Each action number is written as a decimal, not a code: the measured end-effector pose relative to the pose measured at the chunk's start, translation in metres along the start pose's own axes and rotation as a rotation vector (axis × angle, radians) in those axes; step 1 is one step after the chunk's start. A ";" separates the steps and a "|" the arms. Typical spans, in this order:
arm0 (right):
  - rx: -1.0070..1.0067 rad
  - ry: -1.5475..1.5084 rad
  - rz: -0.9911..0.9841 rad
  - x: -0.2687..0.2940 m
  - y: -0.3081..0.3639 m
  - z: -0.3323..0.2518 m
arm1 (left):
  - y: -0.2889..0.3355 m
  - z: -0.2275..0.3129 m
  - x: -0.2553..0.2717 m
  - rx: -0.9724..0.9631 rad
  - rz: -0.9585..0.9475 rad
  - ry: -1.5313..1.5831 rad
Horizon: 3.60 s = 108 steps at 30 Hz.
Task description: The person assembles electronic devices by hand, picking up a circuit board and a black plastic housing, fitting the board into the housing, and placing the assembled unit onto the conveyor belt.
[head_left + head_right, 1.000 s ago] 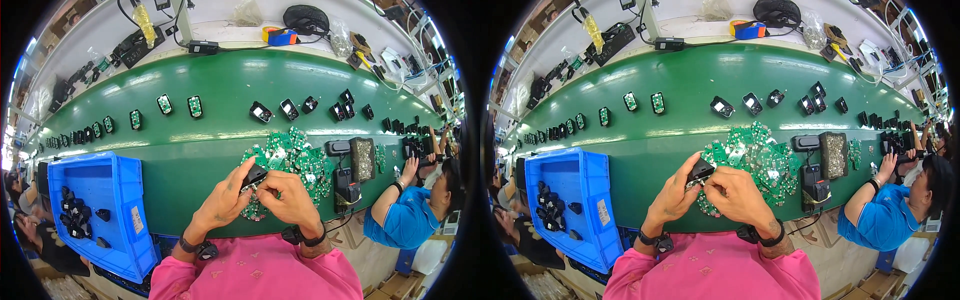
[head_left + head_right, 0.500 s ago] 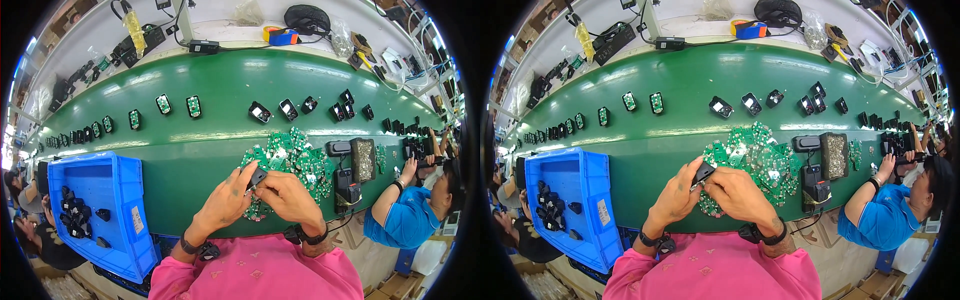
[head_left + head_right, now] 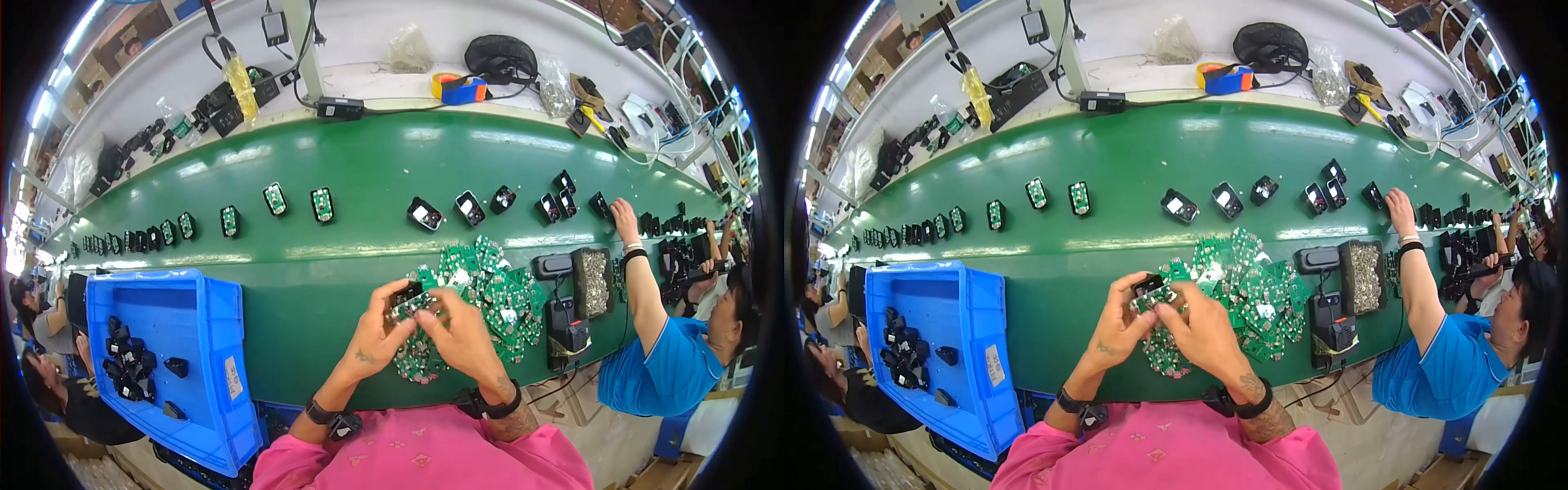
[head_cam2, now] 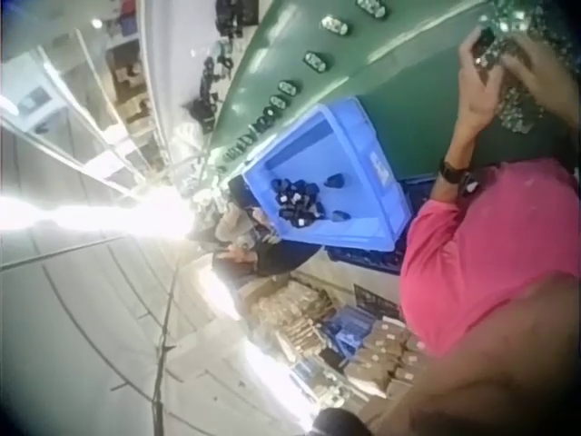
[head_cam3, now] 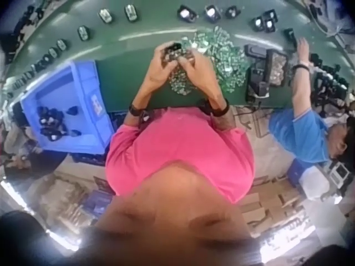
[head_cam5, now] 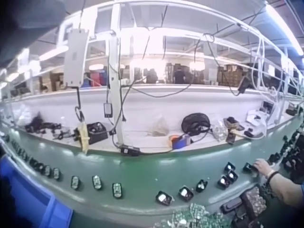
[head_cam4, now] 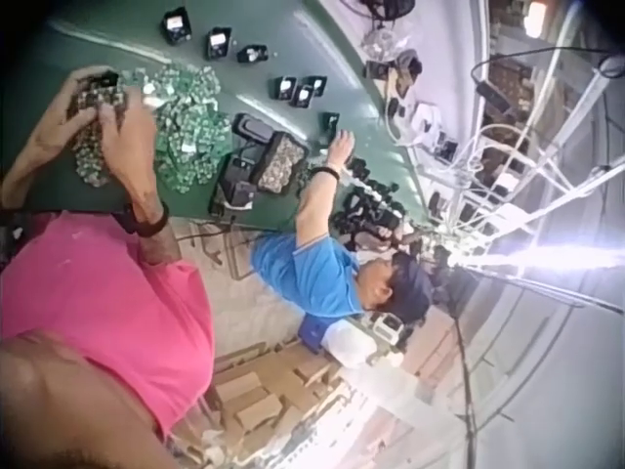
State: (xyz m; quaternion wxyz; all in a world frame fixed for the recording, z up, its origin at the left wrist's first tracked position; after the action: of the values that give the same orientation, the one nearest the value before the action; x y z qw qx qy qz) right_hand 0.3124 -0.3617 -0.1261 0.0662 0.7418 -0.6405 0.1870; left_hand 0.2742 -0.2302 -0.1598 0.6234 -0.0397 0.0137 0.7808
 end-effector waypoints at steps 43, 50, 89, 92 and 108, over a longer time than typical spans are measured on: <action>0.168 -0.232 0.182 0.010 0.006 -0.017 | 0.001 0.038 0.001 -0.476 0.246 -0.333; 0.020 -0.206 0.188 0.014 0.004 0.004 | -0.002 0.026 -0.003 -0.327 0.256 -0.284; -0.008 -0.180 0.080 -0.020 -0.016 0.033 | -0.020 -0.012 0.000 0.065 0.078 -0.139; -0.036 -0.279 -0.004 -0.030 -0.016 0.035 | -0.022 -0.017 0.007 0.062 0.105 -0.148; 0.229 0.432 0.382 0.043 -0.062 0.062 | -0.174 -0.044 0.129 -0.238 0.341 -0.490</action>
State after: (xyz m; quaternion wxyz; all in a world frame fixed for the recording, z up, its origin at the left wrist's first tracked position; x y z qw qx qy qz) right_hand 0.3893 -0.4119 -0.1585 0.0804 0.5540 -0.7142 0.4203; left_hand 0.4169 -0.0694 -0.2090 0.4592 0.0797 -0.2218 0.8565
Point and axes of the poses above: each hand's wrist, its own y-axis away from the middle knuckle, its own x-axis out of the back of the hand, z = x × y, the point moved 10 cm from there along -y, towards the middle knuckle, and after that the axes turned 13 degrees about z, right-handed, at the moved point
